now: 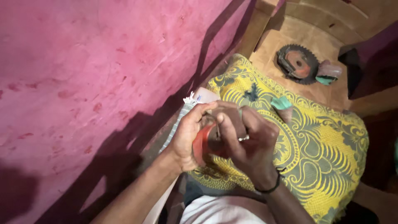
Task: The person rubs a small circular blade with a piece of cloth and a green sandpaper-like material, then scrapes small debris from a separate circular saw blade component.
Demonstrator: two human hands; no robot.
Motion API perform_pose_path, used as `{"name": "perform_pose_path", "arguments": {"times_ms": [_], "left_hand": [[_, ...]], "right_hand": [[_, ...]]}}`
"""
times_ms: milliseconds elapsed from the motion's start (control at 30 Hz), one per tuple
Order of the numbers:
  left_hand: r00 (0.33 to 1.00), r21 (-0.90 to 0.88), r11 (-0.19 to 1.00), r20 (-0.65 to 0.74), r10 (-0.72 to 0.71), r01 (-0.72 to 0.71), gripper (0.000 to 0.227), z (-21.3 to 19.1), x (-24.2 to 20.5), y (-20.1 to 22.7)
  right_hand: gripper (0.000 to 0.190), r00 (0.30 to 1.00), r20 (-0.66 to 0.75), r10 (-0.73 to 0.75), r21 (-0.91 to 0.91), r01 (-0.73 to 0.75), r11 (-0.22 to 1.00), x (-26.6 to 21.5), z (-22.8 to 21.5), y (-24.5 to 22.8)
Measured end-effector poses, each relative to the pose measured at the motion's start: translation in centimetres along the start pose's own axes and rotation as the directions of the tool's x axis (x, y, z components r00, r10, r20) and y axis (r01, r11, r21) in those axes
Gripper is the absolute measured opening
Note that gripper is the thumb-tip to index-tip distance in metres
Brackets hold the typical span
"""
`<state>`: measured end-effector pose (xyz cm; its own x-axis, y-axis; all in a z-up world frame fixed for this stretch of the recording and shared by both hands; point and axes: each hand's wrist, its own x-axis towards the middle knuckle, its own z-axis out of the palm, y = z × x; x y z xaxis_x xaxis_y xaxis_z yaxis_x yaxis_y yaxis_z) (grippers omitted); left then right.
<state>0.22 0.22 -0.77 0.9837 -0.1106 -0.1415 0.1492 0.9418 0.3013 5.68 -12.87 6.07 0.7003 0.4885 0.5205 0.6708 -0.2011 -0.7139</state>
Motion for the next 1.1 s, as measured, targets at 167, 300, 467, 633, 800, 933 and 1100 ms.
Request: {"name": "perform_pose_path", "arguments": {"times_ms": [167, 300, 467, 633, 800, 933, 1100], "left_hand": [[0.998, -0.075, 0.997, 0.059, 0.007, -0.002, 0.040, 0.1, -0.3, -1.0], [1.000, 0.064, 0.998, -0.015, -0.003, 0.004, 0.041, 0.3, -0.5, -0.4], [0.995, -0.004, 1.000, -0.098, -0.026, 0.026, 0.040, 0.8, -0.3, -0.6], [1.000, -0.015, 1.000, -0.012, -0.014, 0.014, 0.038, 0.2, -0.4, -0.9], [0.988, 0.057, 0.998, -0.156, 0.005, 0.004, 0.042, 0.4, 0.1, -0.3], [0.997, 0.004, 1.000, -0.081, 0.018, -0.018, 0.040, -0.2, 0.0, -1.5], [1.000, -0.012, 1.000, -0.018, -0.009, 0.009, 0.041, -0.1, 0.0, -0.9]], "right_hand": [[0.012, 0.997, 0.042, -0.058, -0.081, 0.061, 0.995, 0.4, -1.1, -0.7], [0.021, 0.811, 0.148, -0.566, -0.386, 0.574, 0.722, 0.8, -1.0, -0.5], [0.010, 0.997, 0.030, -0.074, -0.028, 0.075, 0.997, 0.3, -0.9, -0.3], [0.018, 0.919, 0.128, -0.373, -0.232, 0.394, 0.890, 0.4, -1.5, 0.4], [0.011, 0.999, 0.043, -0.015, -0.010, 0.015, 1.000, 0.2, -0.8, 0.7], [0.011, 0.993, 0.021, -0.120, -0.061, 0.121, 0.991, -0.6, -1.1, 1.5], [0.008, 0.974, 0.017, -0.226, -0.096, 0.227, 0.969, -0.1, -1.1, 1.0]]}}
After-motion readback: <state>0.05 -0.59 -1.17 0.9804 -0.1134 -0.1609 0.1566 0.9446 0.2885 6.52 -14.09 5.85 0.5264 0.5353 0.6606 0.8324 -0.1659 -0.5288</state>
